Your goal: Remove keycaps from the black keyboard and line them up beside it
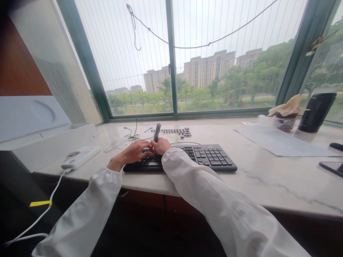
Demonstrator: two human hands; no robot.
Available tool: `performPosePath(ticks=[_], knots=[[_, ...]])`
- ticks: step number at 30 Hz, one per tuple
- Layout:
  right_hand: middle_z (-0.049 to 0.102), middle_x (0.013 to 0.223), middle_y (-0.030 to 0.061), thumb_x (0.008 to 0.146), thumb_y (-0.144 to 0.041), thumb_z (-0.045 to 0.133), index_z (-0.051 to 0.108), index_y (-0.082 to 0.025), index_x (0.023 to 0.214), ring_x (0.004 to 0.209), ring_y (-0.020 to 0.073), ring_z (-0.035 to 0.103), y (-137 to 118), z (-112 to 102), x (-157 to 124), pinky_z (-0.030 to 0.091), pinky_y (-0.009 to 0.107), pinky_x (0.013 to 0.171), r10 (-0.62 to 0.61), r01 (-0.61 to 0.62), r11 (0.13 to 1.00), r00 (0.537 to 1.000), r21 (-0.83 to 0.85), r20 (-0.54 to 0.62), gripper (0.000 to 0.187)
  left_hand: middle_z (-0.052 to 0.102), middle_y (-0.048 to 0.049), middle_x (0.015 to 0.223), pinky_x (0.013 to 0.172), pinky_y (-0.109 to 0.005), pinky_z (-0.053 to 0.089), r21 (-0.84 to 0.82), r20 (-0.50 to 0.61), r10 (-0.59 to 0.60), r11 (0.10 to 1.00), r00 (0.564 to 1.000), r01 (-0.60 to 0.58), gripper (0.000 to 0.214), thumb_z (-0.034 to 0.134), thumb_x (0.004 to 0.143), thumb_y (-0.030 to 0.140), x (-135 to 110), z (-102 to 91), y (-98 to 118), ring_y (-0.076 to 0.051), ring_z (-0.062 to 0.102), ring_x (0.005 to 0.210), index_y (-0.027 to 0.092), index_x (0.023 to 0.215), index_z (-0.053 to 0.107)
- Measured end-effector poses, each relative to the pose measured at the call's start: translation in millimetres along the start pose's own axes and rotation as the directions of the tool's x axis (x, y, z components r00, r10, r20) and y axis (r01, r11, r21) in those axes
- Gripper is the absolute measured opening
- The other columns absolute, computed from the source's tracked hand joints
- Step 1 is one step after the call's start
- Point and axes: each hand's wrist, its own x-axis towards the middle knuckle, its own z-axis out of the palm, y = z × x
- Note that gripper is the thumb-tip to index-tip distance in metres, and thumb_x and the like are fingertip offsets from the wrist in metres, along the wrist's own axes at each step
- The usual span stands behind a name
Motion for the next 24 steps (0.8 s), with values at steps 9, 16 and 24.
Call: performPosePath(ticks=[9, 16, 24], knots=[[0.064, 0.058, 0.0038, 0.088, -0.032, 0.041, 0.062, -0.017, 0.064, 0.061, 0.0148, 0.06, 0, -2, 0, 0.042, 0.023, 0.062, -0.003, 0.003, 1.0, 1.0, -0.022, 0.013, 0.036, 0.073, -0.0021, 0.093, 0.081, -0.026, 0.047, -0.381, 0.077, -0.183, 0.903, 0.98, 0.198, 0.03, 0.061, 0.083, 0.046, 5, 7.9, 1, -0.018, 0.065, 0.088, 0.02, 0.093, 0.072], [0.069, 0.075, 0.0045, 0.089, -0.038, 0.044, 0.068, -0.018, 0.08, 0.069, 0.0165, 0.061, 4, 3, 3, 0.039, 0.023, 0.063, -0.165, 0.152, 0.975, 0.984, -0.159, -0.066, 0.032, 0.072, -0.0023, 0.091, 0.074, -0.025, 0.045, -0.372, 0.155, -0.172, 0.902, 0.973, 0.218, 0.03, 0.062, 0.08, 0.043, 9, 5.8, -9, -0.017, 0.063, 0.083, 0.018, 0.093, 0.07], [0.066, 0.064, 0.0014, 0.091, -0.036, 0.044, 0.066, -0.018, 0.072, 0.061, 0.0129, 0.058, 6, 5, 2, 0.038, 0.022, 0.061, -0.232, 0.225, 0.97, 0.97, -0.093, -0.076, 0.035, 0.068, -0.0016, 0.087, 0.069, -0.025, 0.045, -0.297, 0.184, -0.19, 0.924, 0.964, 0.239, 0.025, 0.061, 0.077, 0.037, 14, 6.5, -11, -0.017, 0.059, 0.078, 0.017, 0.091, 0.067]])
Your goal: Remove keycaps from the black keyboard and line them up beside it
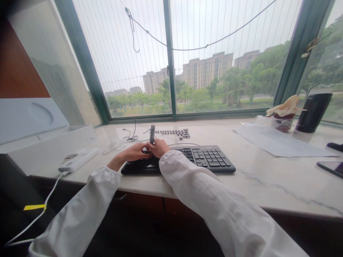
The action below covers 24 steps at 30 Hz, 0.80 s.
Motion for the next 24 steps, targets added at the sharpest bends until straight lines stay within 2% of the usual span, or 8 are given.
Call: performPosePath(ticks=[5, 10, 16, 20, 24], knots=[[0.066, 0.065, 0.0004, 0.091, -0.037, 0.046, 0.067, -0.018, 0.074, 0.064, 0.0121, 0.06, -6, -2, -4, 0.039, 0.02, 0.064, -0.021, 0.021, 0.999, 1.0, 0.043, 0.005, 0.033, 0.069, -0.0019, 0.092, 0.074, -0.027, 0.046, 0.008, 0.01, -0.013, 1.0, 1.0, 0.013, 0.025, 0.062, 0.074, 0.033, 0, -1.7, 0, -0.02, 0.06, 0.084, 0.018, 0.092, 0.066], [0.067, 0.066, 0.0006, 0.09, -0.044, 0.048, 0.067, -0.019, 0.077, 0.064, 0.0126, 0.06, -8, -5, -5, 0.039, 0.02, 0.061, -0.031, 0.031, 0.999, 0.999, 0.021, 0.016, 0.034, 0.07, -0.0029, 0.104, 0.079, -0.028, 0.047, -0.018, 0.044, 0.045, 0.999, 0.998, -0.044, 0.034, 0.061, 0.079, 0.035, -5, -7.7, 1, -0.02, 0.062, 0.09, 0.02, 0.109, 0.065], [0.07, 0.074, 0.0015, 0.089, -0.05, 0.049, 0.069, -0.02, 0.085, 0.071, 0.0148, 0.063, -8, -7, -3, 0.038, 0.022, 0.064, -0.072, 0.076, 0.993, 0.996, -0.087, 0.048, 0.036, 0.071, -0.0042, 0.104, 0.082, -0.028, 0.047, -0.002, 0.043, 0.055, 0.998, 0.998, -0.055, 0.036, 0.062, 0.081, 0.04, -7, -10.2, -2, -0.021, 0.062, 0.091, 0.02, 0.11, 0.066], [0.07, 0.081, 0.0028, 0.091, -0.05, 0.047, 0.067, -0.022, 0.091, 0.077, 0.0175, 0.064, -9, -8, -3, 0.037, 0.023, 0.064, -0.144, 0.151, 0.971, 0.988, -0.187, 0.05, 0.034, 0.071, -0.0046, 0.103, 0.084, -0.03, 0.048, -0.034, 0.051, 0.061, 0.998, 0.997, -0.059, 0.035, 0.063, 0.08, 0.041, -7, -8.1, -8, -0.021, 0.063, 0.092, 0.019, 0.107, 0.068], [0.071, 0.088, 0.0055, 0.093, -0.051, 0.042, 0.063, -0.021, 0.098, 0.081, 0.0202, 0.064, -7, -6, -5, 0.036, 0.024, 0.065, -0.174, 0.18, 0.951, 0.984, -0.251, 0.047, 0.037, 0.071, -0.0056, 0.104, 0.085, -0.031, 0.049, -0.08, 0.008, 0.111, 0.991, 0.994, -0.11, 0.031, 0.063, 0.082, 0.04, -10, -7.0, -7, -0.021, 0.063, 0.093, 0.019, 0.104, 0.07]])
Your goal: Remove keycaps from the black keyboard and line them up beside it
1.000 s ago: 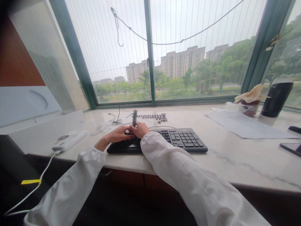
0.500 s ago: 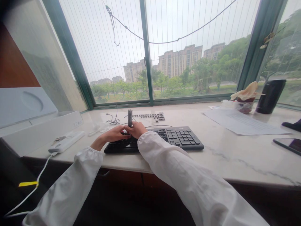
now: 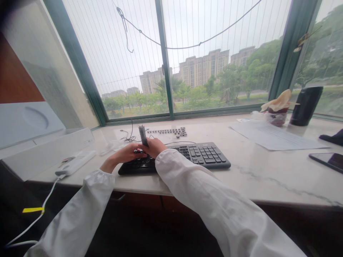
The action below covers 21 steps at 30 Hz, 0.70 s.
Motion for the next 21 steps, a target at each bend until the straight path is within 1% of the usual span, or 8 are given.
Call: performPosePath(ticks=[4, 8, 10, 13, 17, 19, 21], knots=[[0.07, 0.092, 0.0091, 0.095, -0.052, 0.038, 0.058, -0.019, 0.108, 0.085, 0.0225, 0.065, -2, 2, -2, 0.036, 0.026, 0.066, 0.05, -0.05, 0.997, 0.999, -0.061, 0.0, 0.04, 0.07, -0.0076, 0.104, 0.091, -0.034, 0.049, -0.013, -0.051, 0.11, 0.994, 0.993, -0.11, 0.022, 0.061, 0.084, 0.034, -3, 0.2, 5, -0.021, 0.063, 0.097, 0.017, 0.093, 0.072], [0.07, 0.091, 0.0119, 0.096, -0.054, 0.031, 0.054, -0.016, 0.11, 0.084, 0.0238, 0.065, -6, 2, -4, 0.037, 0.027, 0.066, 0.038, -0.038, 0.994, 0.999, -0.102, -0.001, 0.046, 0.069, -0.0084, 0.105, 0.093, -0.034, 0.048, 0.105, -0.081, 0.191, 0.978, 0.978, -0.183, 0.023, 0.062, 0.084, 0.036, -3, -1.2, 7, -0.021, 0.063, 0.1, 0.019, 0.095, 0.072], [0.069, 0.09, 0.013, 0.097, -0.053, 0.028, 0.053, -0.015, 0.11, 0.082, 0.0243, 0.066, -8, 3, -5, 0.038, 0.028, 0.066, 0.03, -0.03, 0.991, 1.0, -0.13, -0.005, 0.048, 0.069, -0.0074, 0.108, 0.094, -0.033, 0.047, 0.172, -0.06, 0.192, 0.969, 0.98, -0.179, 0.025, 0.06, 0.085, 0.038, -4, -2.3, 7, -0.021, 0.063, 0.101, 0.02, 0.098, 0.071], [0.069, 0.089, 0.0136, 0.098, -0.052, 0.027, 0.051, -0.014, 0.112, 0.081, 0.0248, 0.066, -9, 3, -6, 0.039, 0.029, 0.067, 0.035, -0.036, 0.987, 0.999, -0.159, -0.01, 0.047, 0.069, -0.0052, 0.108, 0.093, -0.032, 0.047, 0.23, -0.027, 0.139, 0.964, 0.99, -0.129, 0.026, 0.059, 0.085, 0.04, -4, -3.8, 8, -0.02, 0.064, 0.098, 0.023, 0.102, 0.069], [0.069, 0.087, 0.0143, 0.098, -0.051, 0.027, 0.05, -0.013, 0.112, 0.081, 0.0261, 0.066, -10, 4, -6, 0.04, 0.03, 0.067, 0.058, -0.061, 0.984, 0.998, -0.168, -0.018, 0.047, 0.071, -0.0033, 0.104, 0.089, -0.03, 0.048, 0.244, -0.006, 0.096, 0.965, 0.995, -0.092, 0.022, 0.061, 0.083, 0.037, -3, -5.6, 9, -0.02, 0.065, 0.092, 0.023, 0.098, 0.069], [0.069, 0.086, 0.0142, 0.097, -0.052, 0.027, 0.05, -0.013, 0.111, 0.08, 0.0266, 0.066, -10, 5, -6, 0.04, 0.031, 0.066, 0.066, -0.07, 0.983, 0.997, -0.171, -0.027, 0.047, 0.071, -0.0028, 0.102, 0.087, -0.029, 0.049, 0.245, 0.0, 0.094, 0.965, 0.996, -0.092, 0.02, 0.062, 0.082, 0.035, -2, -6.1, 10, -0.019, 0.065, 0.091, 0.022, 0.096, 0.069], [0.069, 0.086, 0.0139, 0.097, -0.052, 0.027, 0.05, -0.013, 0.11, 0.079, 0.0265, 0.067, -10, 6, -6, 0.04, 0.031, 0.066, 0.059, -0.065, 0.982, 0.997, -0.175, -0.04, 0.047, 0.07, -0.0035, 0.103, 0.089, -0.03, 0.048, 0.242, -0.001, 0.117, 0.964, 0.993, -0.113, 0.019, 0.062, 0.082, 0.034, -1, -5.9, 11, -0.019, 0.064, 0.094, 0.021, 0.095, 0.069]])
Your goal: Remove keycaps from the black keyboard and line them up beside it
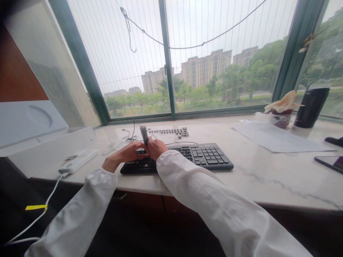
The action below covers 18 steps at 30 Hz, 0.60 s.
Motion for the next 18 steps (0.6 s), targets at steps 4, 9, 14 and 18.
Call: performPosePath(ticks=[4, 9, 14, 18], knots=[[0.069, 0.087, 0.014, 0.098, -0.051, 0.027, 0.049, -0.013, 0.113, 0.079, 0.0256, 0.067, 0, 1, -1, 0.041, 0.031, 0.067, -0.011, 0.011, 1.0, 1.0, 0.004, -0.012, 0.046, 0.067, -0.0068, 0.11, 0.095, -0.033, 0.046, -0.054, -0.03, 0.092, 0.994, 0.995, -0.093, 0.018, 0.06, 0.084, 0.031, 2, 1.1, 2, -0.02, 0.062, 0.102, 0.019, 0.094, 0.069], [0.069, 0.086, 0.0136, 0.097, -0.052, 0.026, 0.048, -0.013, 0.114, 0.079, 0.0255, 0.067, 0, 1, -1, 0.041, 0.03, 0.068, 0.001, -0.001, 1.0, 1.0, 0.007, -0.005, 0.048, 0.068, -0.0053, 0.109, 0.096, -0.033, 0.046, -0.142, 0.002, 0.05, 0.989, 0.999, -0.049, 0.018, 0.061, 0.082, 0.03, 4, 2.8, -1, -0.019, 0.062, 0.101, 0.02, 0.095, 0.069], [0.07, 0.086, 0.0131, 0.098, -0.051, 0.027, 0.048, -0.013, 0.115, 0.079, 0.0258, 0.067, -1, 1, -1, 0.042, 0.031, 0.068, 0.011, -0.011, 1.0, 1.0, 0.003, -0.008, 0.047, 0.069, -0.0042, 0.109, 0.095, -0.032, 0.047, -0.177, 0.022, 0.04, 0.984, 0.999, -0.035, 0.02, 0.063, 0.081, 0.031, 5, 5.3, -9, -0.019, 0.063, 0.099, 0.02, 0.096, 0.07], [0.07, 0.086, 0.0143, 0.098, -0.05, 0.028, 0.05, -0.013, 0.112, 0.078, 0.0266, 0.067, -2, 0, -2, 0.042, 0.031, 0.067, 0.021, -0.021, 1.0, 1.0, 0.008, -0.016, 0.045, 0.069, -0.0043, 0.11, 0.095, -0.032, 0.047, -0.162, 0.011, 0.045, 0.986, 0.999, -0.042, 0.021, 0.062, 0.081, 0.032, 4, 5.6, -9, -0.019, 0.063, 0.1, 0.019, 0.097, 0.069]])
